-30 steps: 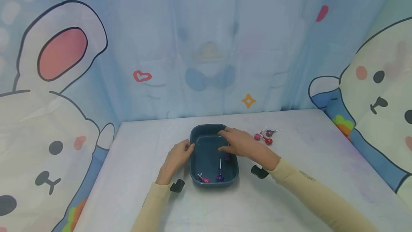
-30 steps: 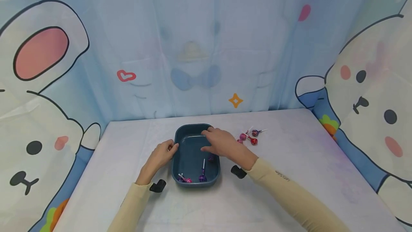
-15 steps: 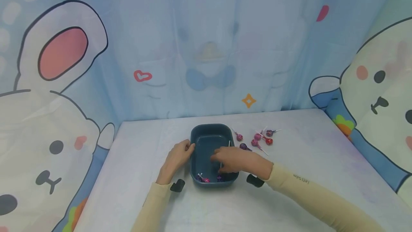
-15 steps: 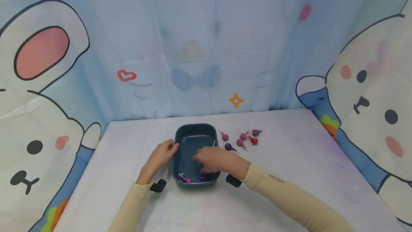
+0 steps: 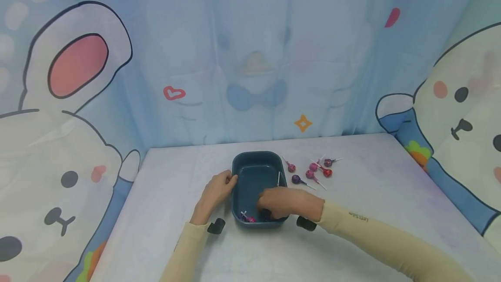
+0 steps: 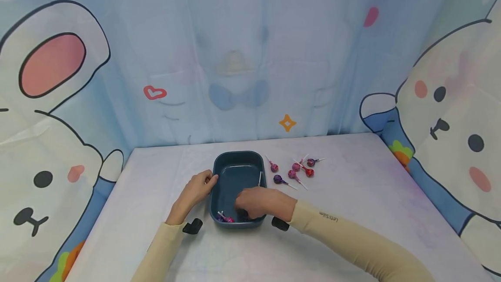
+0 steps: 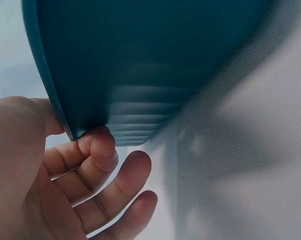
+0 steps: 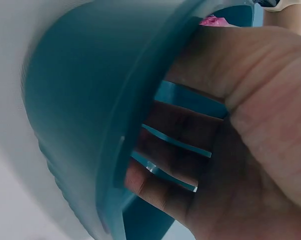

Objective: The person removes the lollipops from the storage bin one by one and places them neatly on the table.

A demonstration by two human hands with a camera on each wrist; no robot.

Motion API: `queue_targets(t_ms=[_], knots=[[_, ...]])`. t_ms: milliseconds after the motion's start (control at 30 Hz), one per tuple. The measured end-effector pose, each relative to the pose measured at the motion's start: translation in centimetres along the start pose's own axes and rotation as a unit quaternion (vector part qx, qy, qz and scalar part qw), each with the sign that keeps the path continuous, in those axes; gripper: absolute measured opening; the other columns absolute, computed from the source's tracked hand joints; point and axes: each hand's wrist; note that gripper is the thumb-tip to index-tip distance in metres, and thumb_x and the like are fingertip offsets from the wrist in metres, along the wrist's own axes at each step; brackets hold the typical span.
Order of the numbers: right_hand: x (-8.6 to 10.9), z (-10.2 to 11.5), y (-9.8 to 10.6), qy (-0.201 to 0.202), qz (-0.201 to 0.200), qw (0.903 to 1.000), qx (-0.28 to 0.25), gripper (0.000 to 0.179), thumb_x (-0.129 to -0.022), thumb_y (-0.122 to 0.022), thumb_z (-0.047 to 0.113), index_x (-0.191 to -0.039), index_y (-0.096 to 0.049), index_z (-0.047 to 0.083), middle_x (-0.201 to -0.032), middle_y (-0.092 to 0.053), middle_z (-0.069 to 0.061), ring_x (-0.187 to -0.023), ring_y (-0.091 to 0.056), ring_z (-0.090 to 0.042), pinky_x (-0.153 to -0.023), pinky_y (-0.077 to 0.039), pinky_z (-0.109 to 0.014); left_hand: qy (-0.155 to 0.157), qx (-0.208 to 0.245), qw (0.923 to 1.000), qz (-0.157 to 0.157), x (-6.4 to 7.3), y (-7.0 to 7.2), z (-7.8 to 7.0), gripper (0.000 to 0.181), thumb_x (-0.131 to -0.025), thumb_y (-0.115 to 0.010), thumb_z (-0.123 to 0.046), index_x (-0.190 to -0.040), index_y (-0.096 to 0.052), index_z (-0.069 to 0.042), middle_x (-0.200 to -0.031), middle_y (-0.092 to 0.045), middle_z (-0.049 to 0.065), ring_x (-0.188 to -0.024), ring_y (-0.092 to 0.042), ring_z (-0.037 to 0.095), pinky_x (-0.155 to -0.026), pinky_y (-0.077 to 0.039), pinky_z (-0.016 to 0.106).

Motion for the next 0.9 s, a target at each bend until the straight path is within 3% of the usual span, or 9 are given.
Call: queue_targets(t_ms=[467, 900], knots=[[-0.4, -0.3, -1.4, 0.009, -0.017, 0.9997, 0.015, 0.028, -0.076, -0.073, 0.015, -0.101, -0.067, 0.027, -0.089, -0.058, 0.008, -0.076, -0.049, -0.006, -0.07, -0.047, -0.025, 0.008, 0.002, 1.0, 0.002, 0.1, -0.1, 0.0, 0.03, -0.094, -0.046, -0.039, -0.076, -0.048, -0.015, -0.059, -0.044, -0.003, -0.052, -0.04, 0.011, -0.047, -0.032, 0.027], [-0.4, -0.4, -0.7, 0.019, -0.037, 0.9991, 0.008, 0.027, -0.078, -0.072, 0.018, -0.103, -0.067, 0.027, -0.09, -0.06, 0.008, -0.079, -0.054, -0.006, -0.073, -0.049, -0.026, 0.004, 0.005, 1.0, -0.001, 0.2, 0.1, -0.1, 0.03, -0.094, -0.047, -0.039, -0.075, -0.048, -0.015, -0.058, -0.042, -0.003, -0.051, -0.04, 0.011, -0.047, -0.031, 0.027]])
Point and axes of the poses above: each hand's wrist, its own x-axis away from the middle knuckle, its own y-axis out of the back of the hand, z = x × y
